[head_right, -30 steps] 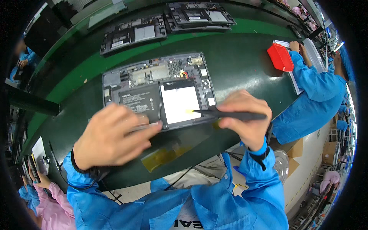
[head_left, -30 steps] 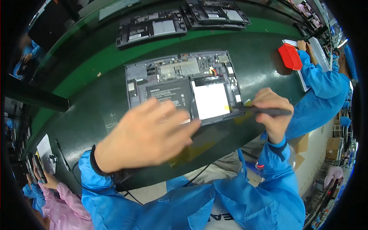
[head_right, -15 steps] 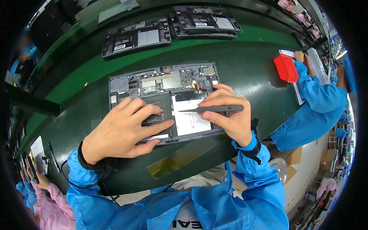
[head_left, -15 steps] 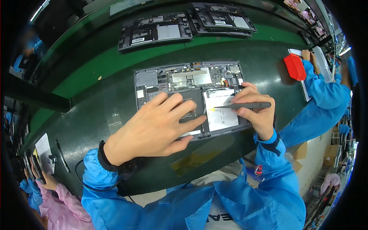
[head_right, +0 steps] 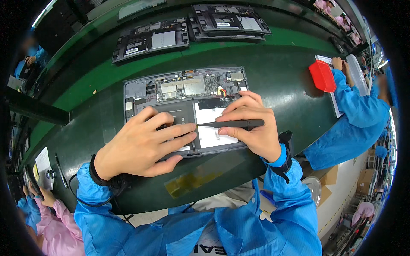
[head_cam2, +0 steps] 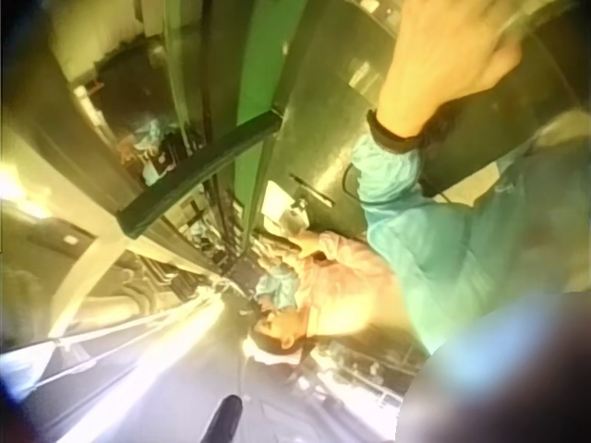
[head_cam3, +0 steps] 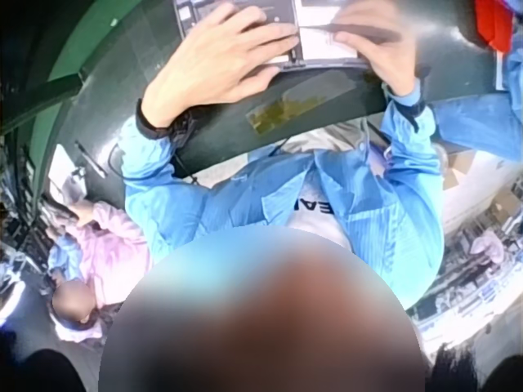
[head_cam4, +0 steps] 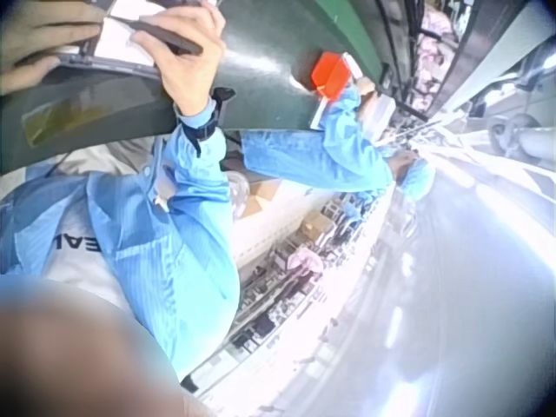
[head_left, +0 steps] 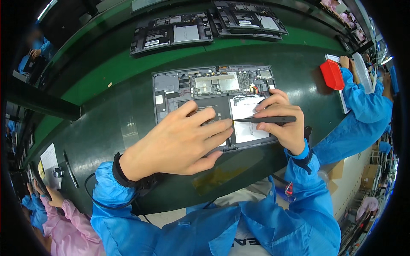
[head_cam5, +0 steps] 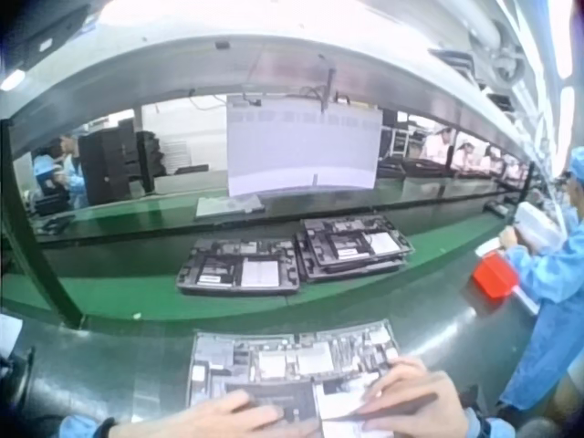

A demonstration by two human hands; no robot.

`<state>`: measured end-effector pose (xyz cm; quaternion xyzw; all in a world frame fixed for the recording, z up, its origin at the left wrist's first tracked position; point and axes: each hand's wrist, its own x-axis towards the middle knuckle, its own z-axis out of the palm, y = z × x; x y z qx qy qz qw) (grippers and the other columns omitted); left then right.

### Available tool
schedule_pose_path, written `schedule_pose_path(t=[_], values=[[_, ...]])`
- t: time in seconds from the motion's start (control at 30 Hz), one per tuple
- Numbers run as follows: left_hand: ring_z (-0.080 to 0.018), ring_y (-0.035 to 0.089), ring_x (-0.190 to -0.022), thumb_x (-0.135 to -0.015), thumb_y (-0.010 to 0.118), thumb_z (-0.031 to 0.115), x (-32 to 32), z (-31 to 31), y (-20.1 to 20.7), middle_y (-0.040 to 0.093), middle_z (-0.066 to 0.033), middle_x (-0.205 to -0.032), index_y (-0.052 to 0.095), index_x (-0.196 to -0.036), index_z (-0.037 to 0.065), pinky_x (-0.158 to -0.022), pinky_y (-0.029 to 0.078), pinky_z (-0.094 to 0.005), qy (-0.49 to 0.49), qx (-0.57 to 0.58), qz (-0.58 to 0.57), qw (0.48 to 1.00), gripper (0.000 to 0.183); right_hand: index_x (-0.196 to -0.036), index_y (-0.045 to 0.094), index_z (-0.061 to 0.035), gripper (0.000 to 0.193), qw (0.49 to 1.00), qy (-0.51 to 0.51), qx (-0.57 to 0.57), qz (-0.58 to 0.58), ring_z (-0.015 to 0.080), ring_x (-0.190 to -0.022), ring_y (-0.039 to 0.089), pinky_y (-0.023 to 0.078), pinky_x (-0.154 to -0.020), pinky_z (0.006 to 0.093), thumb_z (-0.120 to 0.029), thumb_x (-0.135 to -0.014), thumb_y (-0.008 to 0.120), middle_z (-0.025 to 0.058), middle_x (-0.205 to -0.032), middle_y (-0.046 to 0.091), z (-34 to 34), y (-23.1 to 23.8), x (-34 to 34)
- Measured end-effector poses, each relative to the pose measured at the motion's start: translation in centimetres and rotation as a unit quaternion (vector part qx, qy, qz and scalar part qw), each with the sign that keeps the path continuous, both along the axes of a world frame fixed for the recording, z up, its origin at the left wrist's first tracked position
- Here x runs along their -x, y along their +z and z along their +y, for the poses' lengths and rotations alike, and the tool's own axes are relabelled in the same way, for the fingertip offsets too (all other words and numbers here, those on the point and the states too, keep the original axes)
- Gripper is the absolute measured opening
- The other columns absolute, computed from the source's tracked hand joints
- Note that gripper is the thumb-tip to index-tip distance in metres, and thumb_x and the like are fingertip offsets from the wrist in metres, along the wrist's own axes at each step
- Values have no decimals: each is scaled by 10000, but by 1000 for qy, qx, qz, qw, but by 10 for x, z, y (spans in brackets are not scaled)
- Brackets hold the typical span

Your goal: The person assembles the internal components of a tablet device by hand, placing a circuit board, ribbon cable, and internal battery into a tablet chassis, then securing them with a manual screwdriver.

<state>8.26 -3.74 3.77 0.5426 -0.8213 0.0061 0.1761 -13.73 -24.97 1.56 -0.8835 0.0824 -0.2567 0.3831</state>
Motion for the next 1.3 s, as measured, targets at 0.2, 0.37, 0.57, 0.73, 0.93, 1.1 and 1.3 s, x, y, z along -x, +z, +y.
schedule_pose_path(t=[0.2,0.37,0.57,0.73,0.93,1.1,1.3], values=[[-231,585,-1003,-870,716,280,11,-5,0,685,-47,-1279,723,-1174,40,-883,458,-361,2,-11,33,999,388,-1042,650,44,139,930,-75,-317,-172,149,-679,652,498,-596,258,-23,-953,734,156,-815,701,16,-5,49],[-247,638,-1035,-874,669,288,80,37,-26,687,-125,-1201,751,-1000,17,-880,497,-332,-116,-11,-94,989,309,-1004,681,60,215,936,-48,-348,6,171,-692,677,507,-608,276,-84,-922,818,161,-819,740,51,-25,97],[-239,599,-1103,-900,659,292,70,38,-62,660,-95,-1318,785,-1129,41,-913,465,-328,-73,-38,-168,982,362,-1046,734,3,211,979,-51,-175,95,208,-758,708,526,-674,311,-10,-862,835,116,-872,745,76,-67,104],[-217,580,-1089,-878,708,370,72,43,-65,642,-71,-1324,760,-1176,39,-896,449,-314,-74,-49,-149,985,449,-1039,740,-15,231,993,-31,-80,81,238,-662,649,484,-588,332,19,-835,841,114,-804,703,92,-59,91],[-190,557,-1078,-888,719,412,71,45,-65,614,-62,-1340,705,-1280,34,-904,448,-310,-75,-94,-124,985,544,-1041,744,21,265,999,-12,27,41,221,-598,626,469,-518,328,78,-798,831,100,-754,683,107,-54,91],[-191,557,-1080,-892,715,408,64,43,-64,612,-66,-1351,668,-1343,37,-921,451,-315,-76,-118,-110,984,585,-979,765,42,209,999,-15,-32,-8,226,-652,698,538,-570,319,53,-780,829,138,-807,731,99,-53,97],[-221,599,-1206,-937,655,289,69,42,-15,640,-96,-1398,671,-1337,62,-970,484,-366,-63,7,-178,982,460,-1052,537,-73,424,963,-74,-173,-194,182,-688,624,473,-573,276,-287,-908,874,136,-836,677,31,-16,106]])
